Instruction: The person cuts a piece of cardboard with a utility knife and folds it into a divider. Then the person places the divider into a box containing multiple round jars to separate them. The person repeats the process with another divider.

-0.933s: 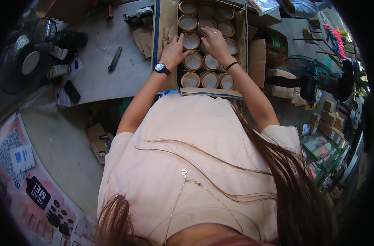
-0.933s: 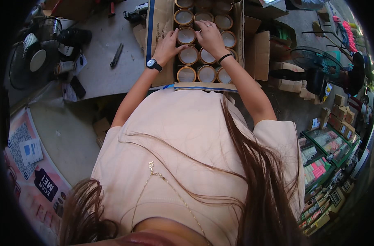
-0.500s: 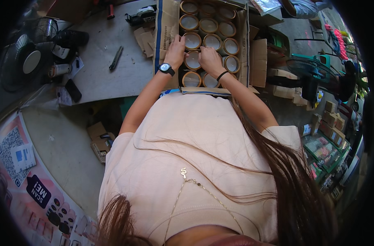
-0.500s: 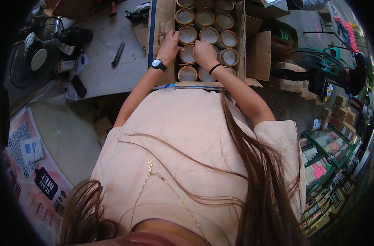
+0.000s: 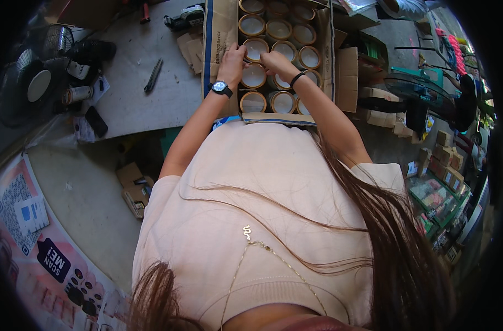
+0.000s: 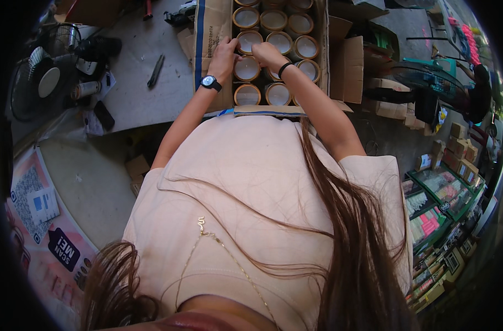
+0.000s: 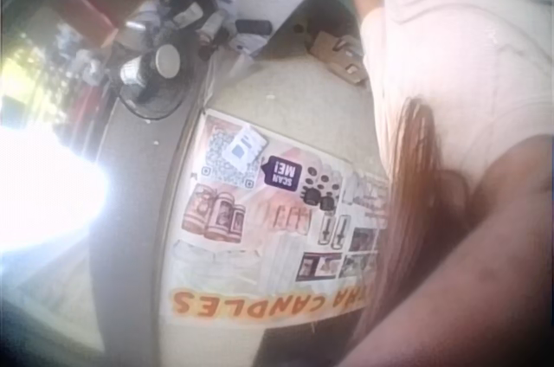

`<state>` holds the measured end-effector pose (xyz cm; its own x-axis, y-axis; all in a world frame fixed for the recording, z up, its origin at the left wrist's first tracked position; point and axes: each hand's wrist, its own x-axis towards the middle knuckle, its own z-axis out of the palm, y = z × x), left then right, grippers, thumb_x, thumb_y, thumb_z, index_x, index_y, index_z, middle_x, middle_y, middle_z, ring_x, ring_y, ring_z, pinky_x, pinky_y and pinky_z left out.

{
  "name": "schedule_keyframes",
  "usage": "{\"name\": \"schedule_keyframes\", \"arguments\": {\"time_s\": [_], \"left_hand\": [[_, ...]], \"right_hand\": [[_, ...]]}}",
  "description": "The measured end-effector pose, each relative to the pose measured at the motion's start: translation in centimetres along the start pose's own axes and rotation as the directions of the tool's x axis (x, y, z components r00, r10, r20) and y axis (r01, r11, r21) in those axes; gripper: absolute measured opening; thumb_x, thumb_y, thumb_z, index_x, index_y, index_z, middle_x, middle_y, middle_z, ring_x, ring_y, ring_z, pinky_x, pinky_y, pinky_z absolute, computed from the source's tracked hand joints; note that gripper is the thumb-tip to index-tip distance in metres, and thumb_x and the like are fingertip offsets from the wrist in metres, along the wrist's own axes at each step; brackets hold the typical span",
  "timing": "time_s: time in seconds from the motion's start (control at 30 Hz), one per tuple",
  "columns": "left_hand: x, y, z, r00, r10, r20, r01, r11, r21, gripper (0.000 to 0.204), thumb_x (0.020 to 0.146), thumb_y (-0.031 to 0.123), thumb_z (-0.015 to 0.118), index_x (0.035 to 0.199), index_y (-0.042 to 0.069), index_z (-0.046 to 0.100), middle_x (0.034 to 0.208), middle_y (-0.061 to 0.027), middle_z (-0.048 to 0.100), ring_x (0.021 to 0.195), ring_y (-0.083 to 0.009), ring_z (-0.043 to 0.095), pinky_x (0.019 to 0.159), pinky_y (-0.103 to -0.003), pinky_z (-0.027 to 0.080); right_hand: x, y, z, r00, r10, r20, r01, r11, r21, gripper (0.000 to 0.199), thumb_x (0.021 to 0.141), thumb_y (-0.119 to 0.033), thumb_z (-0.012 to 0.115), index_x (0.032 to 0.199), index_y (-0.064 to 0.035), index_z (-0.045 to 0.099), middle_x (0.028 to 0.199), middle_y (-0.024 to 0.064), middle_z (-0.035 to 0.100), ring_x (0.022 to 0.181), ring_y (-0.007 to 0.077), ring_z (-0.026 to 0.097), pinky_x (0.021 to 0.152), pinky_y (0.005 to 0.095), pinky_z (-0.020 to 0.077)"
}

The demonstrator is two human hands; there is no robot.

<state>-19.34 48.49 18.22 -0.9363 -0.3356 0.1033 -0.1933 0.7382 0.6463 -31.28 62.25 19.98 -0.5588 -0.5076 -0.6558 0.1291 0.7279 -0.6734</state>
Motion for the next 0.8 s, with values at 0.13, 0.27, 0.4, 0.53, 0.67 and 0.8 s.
{"name": "schedule_keyframes", "arguments": {"time_s": [0.13,0.27,0.4,0.53,0.67,0.8], "left_hand": [[0.1,-0.2,-0.4,0.999,-0.004,0.037,0.005,1.000,-0.020,0.027,0.070,-0.006,0.079,0.093,-0.002,0.066,0.096,-0.0177,0.063,0.093,-0.0378,0.065,0.082,-0.046,0.054],[-0.9,0.1,-0.3,0.996,0.034,0.081,-0.043,0.993,0.113,0.017,0.079,0.006,0.079,0.090,-0.003,0.068,0.095,-0.0201,0.063,0.093,-0.0382,0.066,0.082,-0.046,0.054],[-2.3,1.5,-1.4,0.962,-0.106,0.252,0.072,0.988,0.140,0.025,0.087,0.018,0.078,0.086,-0.006,0.071,0.091,-0.0261,0.069,0.087,-0.0425,0.070,0.078,-0.049,0.055],[-3.9,4.2,-4.3,0.874,-0.159,0.458,0.104,0.984,0.143,0.027,0.084,0.014,0.081,0.089,-0.011,0.071,0.088,-0.0291,0.070,0.086,-0.0441,0.071,0.075,-0.047,0.057],[-5.4,2.8,-2.1,0.907,-0.115,0.404,0.069,0.990,0.125,0.018,0.083,0.005,0.078,0.092,-0.009,0.073,0.089,-0.0302,0.070,0.084,-0.0435,0.072,0.073,-0.046,0.058],[-5.7,2.4,-1.4,0.911,-0.084,0.403,0.051,0.994,0.092,0.013,0.083,0.003,0.076,0.090,-0.008,0.074,0.087,-0.0293,0.070,0.083,-0.0423,0.072,0.073,-0.045,0.058]], "right_hand": [[-0.6,0.4,-0.4,0.999,0.018,0.038,-0.020,0.998,0.057,0.033,0.092,-0.019,0.051,0.083,0.0095,0.065,0.075,0.0187,0.067,0.076,0.0266,0.072,0.068,0.0378,0.0564],[-0.7,0.7,-1.2,0.999,0.014,0.030,-0.016,0.996,0.087,0.031,0.092,-0.019,0.054,0.083,0.0081,0.067,0.077,0.0159,0.069,0.071,0.0254,0.071,0.064,0.0363,0.0559],[-0.7,-0.7,-1.3,0.984,0.132,0.117,-0.123,0.989,-0.081,0.027,0.092,-0.019,0.058,0.085,0.0038,0.070,0.078,0.0105,0.069,0.063,0.0211,0.070,0.058,0.0341,0.0561],[-0.4,-1.0,-2.0,0.964,0.213,0.159,-0.200,0.975,-0.094,0.027,0.097,-0.030,0.067,0.092,-0.0041,0.073,0.079,0.0026,0.070,0.065,0.0116,0.068,0.053,0.0285,0.0482],[-0.1,-0.9,-0.7,0.955,0.253,0.153,-0.271,0.956,0.110,0.023,0.100,-0.022,0.070,0.091,-0.0002,0.071,0.081,0.0059,0.072,0.066,0.0145,0.073,0.043,0.0218,0.0427],[1.2,0.0,0.8,0.955,0.270,0.121,-0.291,0.929,0.229,0.020,0.100,-0.017,0.069,0.094,0.0019,0.071,0.086,0.0069,0.073,0.073,0.0168,0.076,0.041,0.0237,0.0410]]}}
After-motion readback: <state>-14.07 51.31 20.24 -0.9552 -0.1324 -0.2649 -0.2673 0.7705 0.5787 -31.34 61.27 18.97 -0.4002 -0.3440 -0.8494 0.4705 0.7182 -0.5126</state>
